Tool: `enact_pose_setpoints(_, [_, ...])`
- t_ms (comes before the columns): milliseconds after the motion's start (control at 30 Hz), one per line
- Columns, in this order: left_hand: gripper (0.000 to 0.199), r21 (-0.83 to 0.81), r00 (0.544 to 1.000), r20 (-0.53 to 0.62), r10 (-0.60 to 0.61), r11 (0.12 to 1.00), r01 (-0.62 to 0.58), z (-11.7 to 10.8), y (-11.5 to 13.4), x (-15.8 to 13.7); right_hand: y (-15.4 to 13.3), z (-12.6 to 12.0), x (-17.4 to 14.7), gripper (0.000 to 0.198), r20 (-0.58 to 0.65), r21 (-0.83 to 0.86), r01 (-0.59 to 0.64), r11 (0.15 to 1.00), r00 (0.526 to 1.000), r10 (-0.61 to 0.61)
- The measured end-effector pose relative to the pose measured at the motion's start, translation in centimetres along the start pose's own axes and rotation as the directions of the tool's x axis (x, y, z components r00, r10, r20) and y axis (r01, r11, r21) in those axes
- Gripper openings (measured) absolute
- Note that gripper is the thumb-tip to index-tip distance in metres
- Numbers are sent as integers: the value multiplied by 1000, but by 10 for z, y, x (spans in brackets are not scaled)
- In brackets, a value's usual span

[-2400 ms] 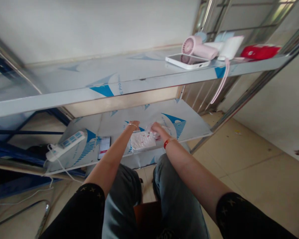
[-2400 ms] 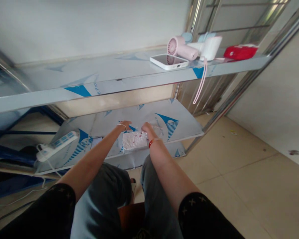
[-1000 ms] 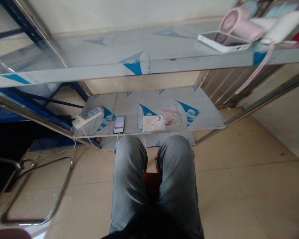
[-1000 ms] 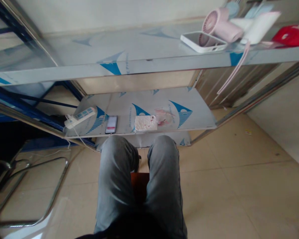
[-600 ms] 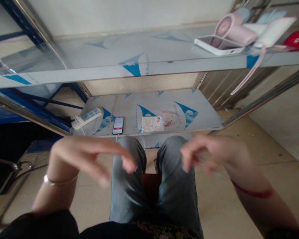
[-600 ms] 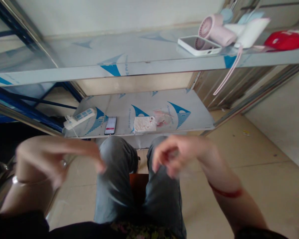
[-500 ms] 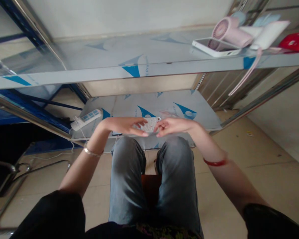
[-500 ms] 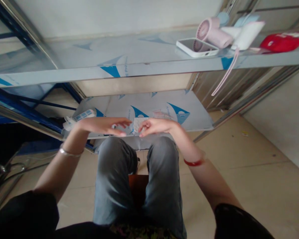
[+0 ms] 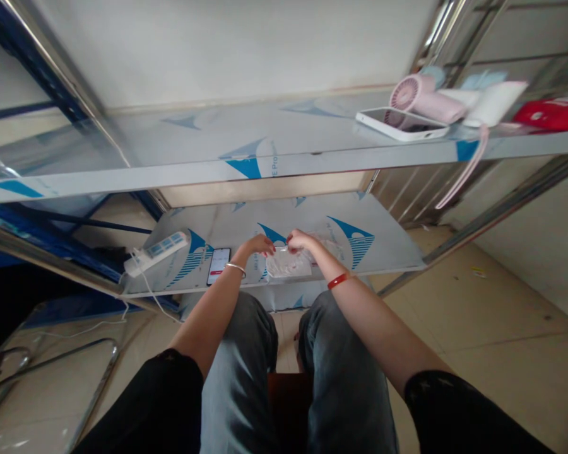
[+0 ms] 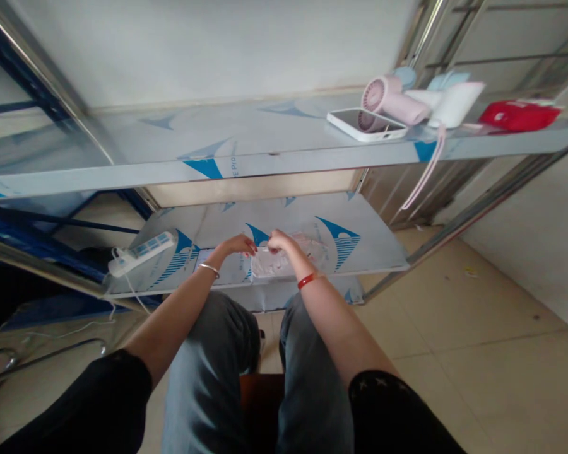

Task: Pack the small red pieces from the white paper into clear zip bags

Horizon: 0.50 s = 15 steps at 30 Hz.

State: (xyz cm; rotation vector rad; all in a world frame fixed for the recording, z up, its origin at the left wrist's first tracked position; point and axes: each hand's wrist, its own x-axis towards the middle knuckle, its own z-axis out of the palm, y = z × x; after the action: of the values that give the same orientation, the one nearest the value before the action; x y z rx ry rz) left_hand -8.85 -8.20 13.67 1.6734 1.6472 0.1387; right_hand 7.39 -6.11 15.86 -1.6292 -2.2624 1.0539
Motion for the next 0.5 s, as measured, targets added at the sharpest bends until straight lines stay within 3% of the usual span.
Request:
enact_pose_setpoints(133, [46, -18, 996, -7, 87, 996, -87, 7, 1, 13, 10, 5, 18, 18, 94, 2, -19, 1000, 995, 19])
enact_pose_setpoints(200, [36, -26, 991, -6, 131, 991, -132, 12, 6, 19, 10, 7, 24, 14, 114, 12, -12, 1000, 993, 10])
enact_pose_setpoints(300, [19, -37, 993, -58, 104, 994, -106, 18, 9, 23, 12, 9, 27, 11, 134, 34, 2, 999, 991, -6])
enact_pose_setpoints(500, [15, -109, 993, -113, 45, 992, -58, 14, -9, 15, 29, 7, 27, 9, 166, 50, -29, 998, 986, 21])
